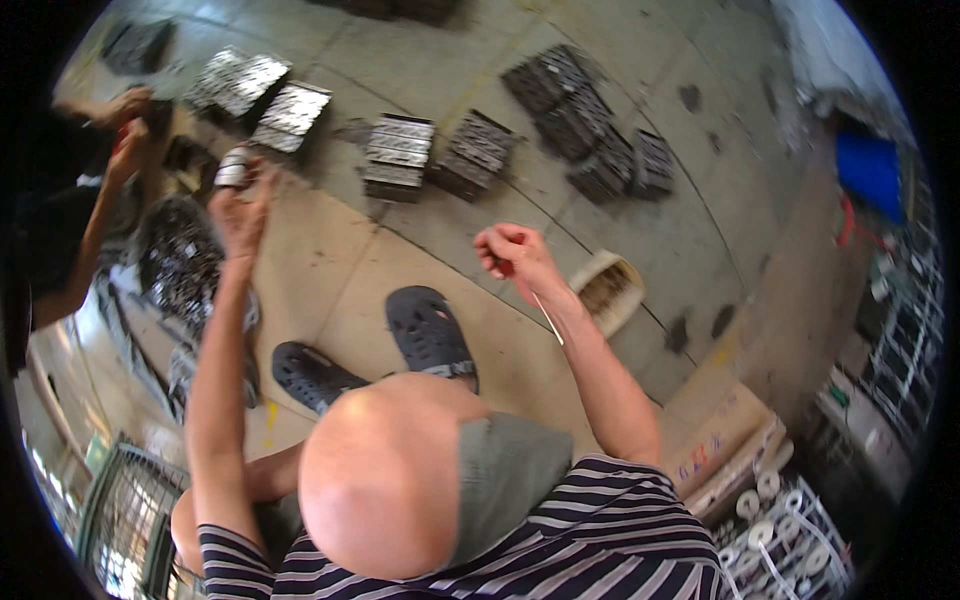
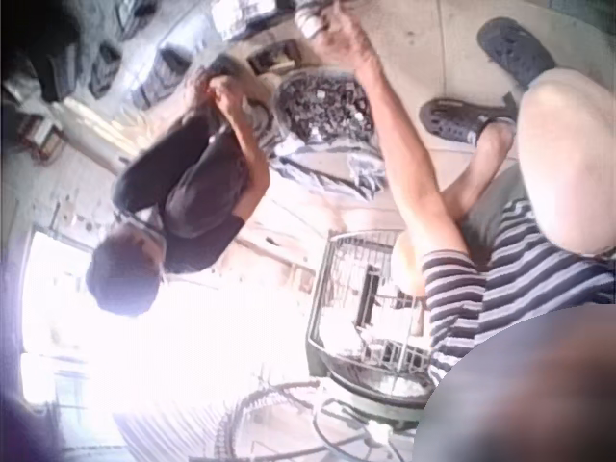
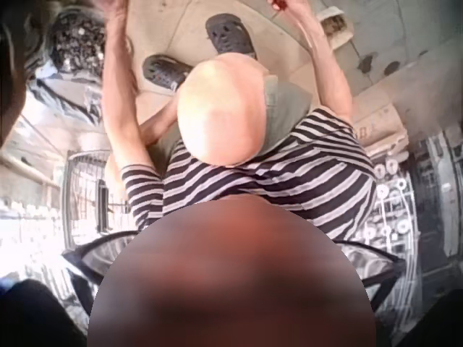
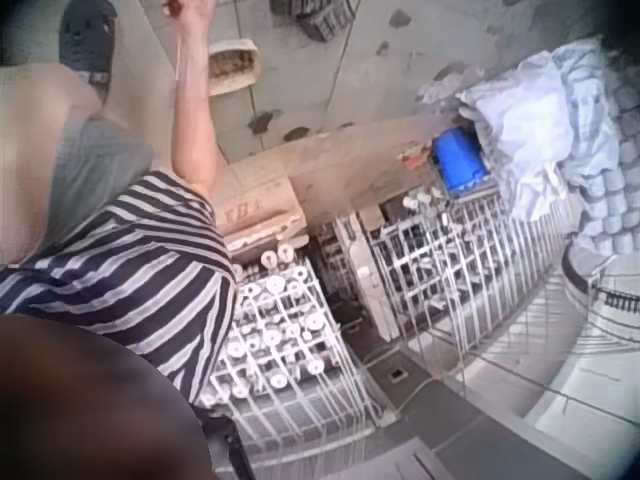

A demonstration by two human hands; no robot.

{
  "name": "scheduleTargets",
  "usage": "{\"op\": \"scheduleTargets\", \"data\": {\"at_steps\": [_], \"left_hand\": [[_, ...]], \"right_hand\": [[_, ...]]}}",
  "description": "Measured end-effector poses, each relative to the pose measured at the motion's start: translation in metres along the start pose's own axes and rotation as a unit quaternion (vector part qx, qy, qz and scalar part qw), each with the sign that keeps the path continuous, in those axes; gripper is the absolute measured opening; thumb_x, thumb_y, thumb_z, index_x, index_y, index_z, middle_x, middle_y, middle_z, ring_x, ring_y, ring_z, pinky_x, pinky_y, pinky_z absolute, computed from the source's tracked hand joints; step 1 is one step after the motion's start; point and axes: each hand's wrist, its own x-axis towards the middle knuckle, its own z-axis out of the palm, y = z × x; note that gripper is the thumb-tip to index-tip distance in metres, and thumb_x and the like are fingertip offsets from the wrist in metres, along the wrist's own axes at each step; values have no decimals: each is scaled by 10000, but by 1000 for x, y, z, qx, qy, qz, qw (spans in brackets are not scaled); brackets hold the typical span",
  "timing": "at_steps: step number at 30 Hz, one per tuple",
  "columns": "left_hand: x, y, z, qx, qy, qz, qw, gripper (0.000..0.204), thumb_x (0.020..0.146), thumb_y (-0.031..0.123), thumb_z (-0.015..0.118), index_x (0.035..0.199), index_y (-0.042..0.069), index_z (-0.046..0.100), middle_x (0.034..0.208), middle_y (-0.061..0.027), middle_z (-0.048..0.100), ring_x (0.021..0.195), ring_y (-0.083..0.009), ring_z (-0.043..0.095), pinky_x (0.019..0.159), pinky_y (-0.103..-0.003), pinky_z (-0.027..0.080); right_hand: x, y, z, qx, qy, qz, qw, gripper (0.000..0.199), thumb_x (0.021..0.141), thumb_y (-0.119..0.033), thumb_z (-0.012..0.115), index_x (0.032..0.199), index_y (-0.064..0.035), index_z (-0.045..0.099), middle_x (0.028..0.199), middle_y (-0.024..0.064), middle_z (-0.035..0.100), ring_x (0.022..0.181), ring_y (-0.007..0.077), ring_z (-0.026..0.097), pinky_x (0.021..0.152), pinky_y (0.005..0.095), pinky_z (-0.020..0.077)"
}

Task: The person sits on the floor and uses a red-handled screwdriver to insert small metal pieces into a rectangular metal tray. They repeatedly pick up pieces from a cloth pile and place them into the tray, occasionally adjusting the tray's position.

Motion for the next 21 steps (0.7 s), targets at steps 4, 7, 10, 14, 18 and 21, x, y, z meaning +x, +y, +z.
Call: {"op": "scheduleTargets", "data": {"at_steps": [4, 7, 10, 14, 18, 21], "left_hand": [[29, -17, -27, 117, -62, 117, 984, 519, 903, 184, 865, 1359, 21, 681, 1265, -106, 756, 1130, -223, 728, 968, -345, 569], [46, -8, -35, 195, -96, 106, 970, 573, 880, 222, 880, 1382, 41, 671, 1294, -154, 725, 1164, -301, 708, 962, -384, 555], [71, 8, -37, 212, -143, 137, 957, 544, 823, 341, 916, 1181, -7, 699, 1069, -190, 692, 951, -370, 688, 814, -471, 547], [102, 29, -30, 305, -334, -4, 892, 759, 729, 469, 945, 1232, -21, 656, 1077, -272, 706, 993, -420, 695, 851, -485, 542], [94, 37, -29, 260, -373, 53, 889, 988, 732, 526, 924, 1450, -23, 526, 1038, -299, 696, 980, -482, 674, 833, -517, 530], [87, 29, -20, 219, -347, 38, 911, 1043, 721, 496, 943, 1499, -13, 471, 1129, -283, 691, 1040, -437, 677, 876, -513, 529]], "right_hand": [[-70, 30, -100, -111, 362, -80, 922, 277, 1091, -259, 621, 1040, -1, 709, 845, 20, 671, 696, 84, 599, 588, 239, 457], [-76, 60, -149, -135, 447, -41, 884, 320, 1112, -290, 580, 1132, -2, 718, 843, 24, 690, 703, 86, 614, 576, 249, 469], [-66, 85, -166, -248, 414, -10, 876, 408, 1103, -298, 579, 1400, -31, 662, 1077, 95, 735, 804, 160, 701, 670, 329, 614], [-63, 62, -153, -502, 420, -64, 753, 389, 1088, -317, 588, 1264, -2, 734, 855, 116, 740, 661, 133, 676, 542, 343, 547], [-46, -33, -100, -431, 336, -86, 833, 365, 1068, -315, 611, 1021, 15, 762, 713, 66, 705, 591, 114, 627, 564, 329, 505], [4, -96, -26, -487, 223, -235, 811, 342, 1029, -318, 660, 990, 6, 764, 709, 59, 700, 620, 109, 618, 606, 322, 500]]}}
